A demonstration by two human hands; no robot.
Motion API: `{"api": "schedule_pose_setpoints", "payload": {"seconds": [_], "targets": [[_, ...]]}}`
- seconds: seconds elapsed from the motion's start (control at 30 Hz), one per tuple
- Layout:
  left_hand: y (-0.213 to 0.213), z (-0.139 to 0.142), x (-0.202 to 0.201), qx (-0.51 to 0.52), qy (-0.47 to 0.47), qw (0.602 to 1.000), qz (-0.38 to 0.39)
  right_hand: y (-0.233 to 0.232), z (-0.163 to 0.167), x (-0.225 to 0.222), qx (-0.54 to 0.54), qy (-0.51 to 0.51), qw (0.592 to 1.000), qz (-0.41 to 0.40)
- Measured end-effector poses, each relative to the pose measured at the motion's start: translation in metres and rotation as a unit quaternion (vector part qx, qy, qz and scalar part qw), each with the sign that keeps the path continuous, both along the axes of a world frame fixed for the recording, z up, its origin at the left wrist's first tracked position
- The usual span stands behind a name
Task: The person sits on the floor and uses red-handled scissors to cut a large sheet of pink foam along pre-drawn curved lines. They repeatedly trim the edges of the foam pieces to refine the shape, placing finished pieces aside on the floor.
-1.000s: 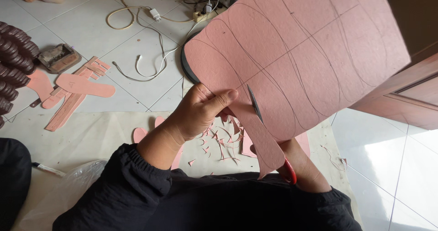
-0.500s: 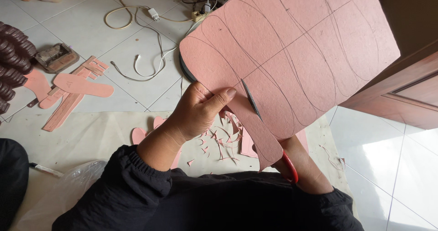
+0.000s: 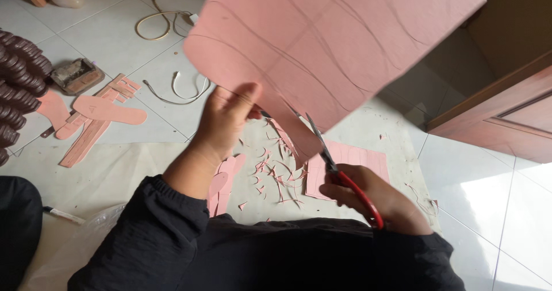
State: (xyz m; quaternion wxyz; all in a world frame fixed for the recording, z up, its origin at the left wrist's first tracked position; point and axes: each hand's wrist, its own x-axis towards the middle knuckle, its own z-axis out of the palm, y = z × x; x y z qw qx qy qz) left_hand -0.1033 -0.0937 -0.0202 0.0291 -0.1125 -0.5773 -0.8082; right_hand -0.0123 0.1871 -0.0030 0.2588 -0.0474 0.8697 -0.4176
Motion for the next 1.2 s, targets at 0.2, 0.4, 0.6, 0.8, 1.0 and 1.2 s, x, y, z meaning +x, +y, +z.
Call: {"api": "schedule_pose_setpoints", "payload": {"seconds": [0.2, 0.4, 0.6, 0.8, 1.0, 1.2], "targets": [[-0.010, -0.013, -0.013, -0.028, -0.022, 0.994, 0.100, 0.033, 0.015, -0.005, -0.017, -0.081, 0.996, -0.017], [0.010, -0.021, -0.011, -0.087, -0.036, 0.996, 0.000, 0.028, 0.000, -0.002, -0.009, -0.029, 0.999, 0.012], [0.019, -0.014, -0.003, -0.110, -0.056, 0.992, -0.022, 0.016, 0.002, -0.007, -0.005, -0.058, 0.998, 0.036], [0.028, 0.003, 0.012, -0.164, -0.014, 0.985, -0.045, 0.011, 0.005, -0.001, -0.079, -0.109, 0.991, 0.020], [0.020, 0.020, 0.014, -0.131, -0.007, 0.991, -0.038, 0.009, 0.025, 0.013, -0.272, -0.088, 0.957, 0.048], [0.011, 0.028, 0.017, -0.158, 0.037, 0.986, -0.035, -0.002, 0.029, 0.019, -0.312, -0.154, 0.938, 0.006]]}}
